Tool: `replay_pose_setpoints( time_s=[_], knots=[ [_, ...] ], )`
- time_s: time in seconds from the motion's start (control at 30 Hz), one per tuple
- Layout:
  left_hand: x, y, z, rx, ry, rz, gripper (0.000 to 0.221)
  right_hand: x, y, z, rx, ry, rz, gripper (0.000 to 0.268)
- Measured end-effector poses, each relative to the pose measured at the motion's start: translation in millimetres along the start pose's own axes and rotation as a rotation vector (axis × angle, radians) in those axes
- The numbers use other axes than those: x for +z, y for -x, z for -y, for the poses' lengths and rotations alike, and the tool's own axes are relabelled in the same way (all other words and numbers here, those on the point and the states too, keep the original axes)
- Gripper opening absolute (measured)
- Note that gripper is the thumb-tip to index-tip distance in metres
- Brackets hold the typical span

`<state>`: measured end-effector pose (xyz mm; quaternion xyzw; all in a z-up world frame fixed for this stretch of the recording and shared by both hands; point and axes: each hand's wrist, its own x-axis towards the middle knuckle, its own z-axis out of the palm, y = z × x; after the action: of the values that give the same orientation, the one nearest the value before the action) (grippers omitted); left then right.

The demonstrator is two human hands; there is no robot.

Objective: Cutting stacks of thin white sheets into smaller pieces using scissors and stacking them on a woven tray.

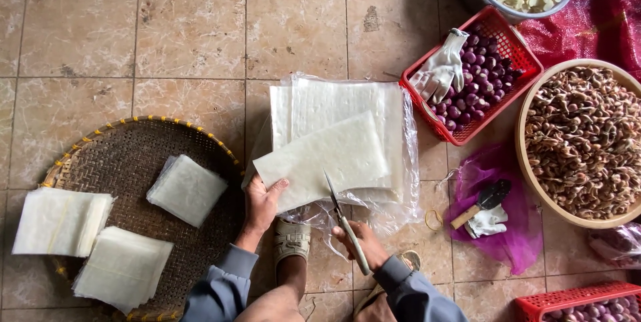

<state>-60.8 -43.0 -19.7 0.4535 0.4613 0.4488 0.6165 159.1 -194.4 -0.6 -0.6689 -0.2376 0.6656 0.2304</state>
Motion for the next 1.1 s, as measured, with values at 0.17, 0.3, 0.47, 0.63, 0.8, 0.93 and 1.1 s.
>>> replay_pose_setpoints(
  time_s=[0.17, 0.3, 0.47, 0.63, 0.8, 0.93, 1.1],
  knots=[
    [-1.5, -2.8, 12.1, -0.093, 0.027, -0.040, 0.032, 6.5, -7.4, -23.1, -0.063, -0.064, -0.104, 0.025],
    [-1.7, -7.2, 13.2, -0.175, 0.046, -0.049, 0.031, 10.8, -3.7, -20.2, -0.108, -0.058, -0.175, 0.025],
    [-8.1, -7.4, 34.2, -0.241, 0.130, -0.067, 0.032, 8.3, -9.0, -26.7, -0.062, -0.117, -0.141, 0.024],
    [-13.2, -5.6, 39.3, -0.297, 0.109, -0.083, 0.038, 3.7, -15.9, -14.9, 0.016, -0.175, 0.027, 0.036],
    [-16.4, -7.1, 42.4, -0.350, 0.095, -0.089, 0.034, 4.7, -28.1, 0.1, -0.052, -0.278, 0.128, 0.052],
    [-19.9, -7.4, 44.4, -0.337, 0.129, -0.066, 0.028, 8.1, -30.2, 6.1, -0.017, -0.342, 0.121, 0.046],
    [-20.5, -7.6, 47.5, -0.306, 0.127, -0.066, 0.024, 12.4, -22.0, 14.9, 0.020, -0.219, 0.005, 0.035]
  ],
)
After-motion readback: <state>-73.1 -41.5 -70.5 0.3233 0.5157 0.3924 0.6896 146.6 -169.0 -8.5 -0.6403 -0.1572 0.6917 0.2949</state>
